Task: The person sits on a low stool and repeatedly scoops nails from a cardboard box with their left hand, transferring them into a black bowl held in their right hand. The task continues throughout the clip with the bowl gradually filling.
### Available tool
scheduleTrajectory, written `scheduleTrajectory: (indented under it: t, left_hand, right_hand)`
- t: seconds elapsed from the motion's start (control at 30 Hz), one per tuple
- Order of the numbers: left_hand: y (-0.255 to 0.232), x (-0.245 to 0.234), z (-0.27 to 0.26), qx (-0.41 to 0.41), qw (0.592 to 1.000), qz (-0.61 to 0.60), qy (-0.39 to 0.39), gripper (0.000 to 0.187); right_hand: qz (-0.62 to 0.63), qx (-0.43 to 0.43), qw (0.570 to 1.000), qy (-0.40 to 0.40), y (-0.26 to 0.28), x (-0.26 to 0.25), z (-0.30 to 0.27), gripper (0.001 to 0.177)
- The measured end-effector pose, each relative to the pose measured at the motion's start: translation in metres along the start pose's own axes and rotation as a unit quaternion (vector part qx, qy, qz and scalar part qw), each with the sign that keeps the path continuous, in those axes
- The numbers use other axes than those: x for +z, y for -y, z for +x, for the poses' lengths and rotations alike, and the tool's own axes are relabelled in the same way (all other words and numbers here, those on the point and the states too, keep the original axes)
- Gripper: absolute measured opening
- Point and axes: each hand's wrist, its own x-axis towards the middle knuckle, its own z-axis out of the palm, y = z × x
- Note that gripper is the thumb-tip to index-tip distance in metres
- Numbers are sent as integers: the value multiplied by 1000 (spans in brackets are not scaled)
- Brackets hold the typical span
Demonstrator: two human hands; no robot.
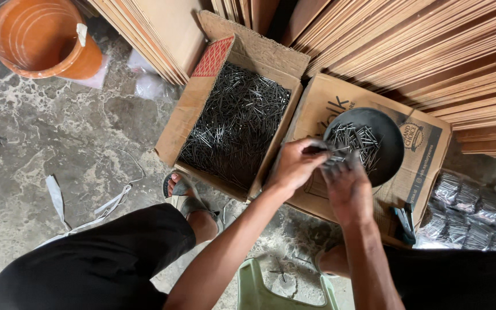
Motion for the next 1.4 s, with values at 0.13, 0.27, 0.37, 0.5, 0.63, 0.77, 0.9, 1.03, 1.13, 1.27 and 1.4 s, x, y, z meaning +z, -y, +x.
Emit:
scheduleTrajectory:
  t: [0.13, 0.27, 0.37, 0.5, 0.63, 0.77, 0.9, 1.03, 1.13, 1.27, 1.4]
  left_hand:
    - [9, 15, 6, -17, 1000, 20, -14, 21]
    - [3, 17, 5, 0, 995, 95, -13, 20]
    - [-10, 23, 0, 30, 986, 165, 5, 19]
    - [-23, 23, -7, 103, 970, 210, 68, 18]
    - [-18, 30, -9, 139, 956, 246, 75, 17]
    - [-4, 35, -4, 219, 924, 303, 80, 15]
    - [-7, 34, -3, 211, 902, 355, 126, 17]
    - [-28, 27, -8, 147, 911, 328, 203, 38]
    - [-52, 26, -15, 51, 905, 281, 315, 72]
    - [-72, 28, -24, 63, 903, 269, 329, 66]
    - [-89, 21, -28, 88, 935, 278, 203, 47]
  right_hand:
    - [101, 14, 995, -17, 13, -9, 2, 33]
    - [141, 54, 988, -24, 7, -33, 17, 24]
    - [176, 75, 981, -29, 0, -53, 31, 25]
    - [243, 112, 962, -44, 17, -27, 7, 22]
    - [208, 130, 969, -24, 9, -45, 16, 27]
    - [180, 137, 974, 10, 5, -64, 28, 35]
    - [215, 139, 966, 24, 15, -54, 19, 36]
    - [223, 125, 966, 32, 22, -43, 7, 36]
    - [254, 119, 959, 39, 36, -10, -14, 36]
    - [313, 131, 940, 43, 43, 6, -24, 40]
    - [276, 87, 957, 9, 26, -33, 5, 46]
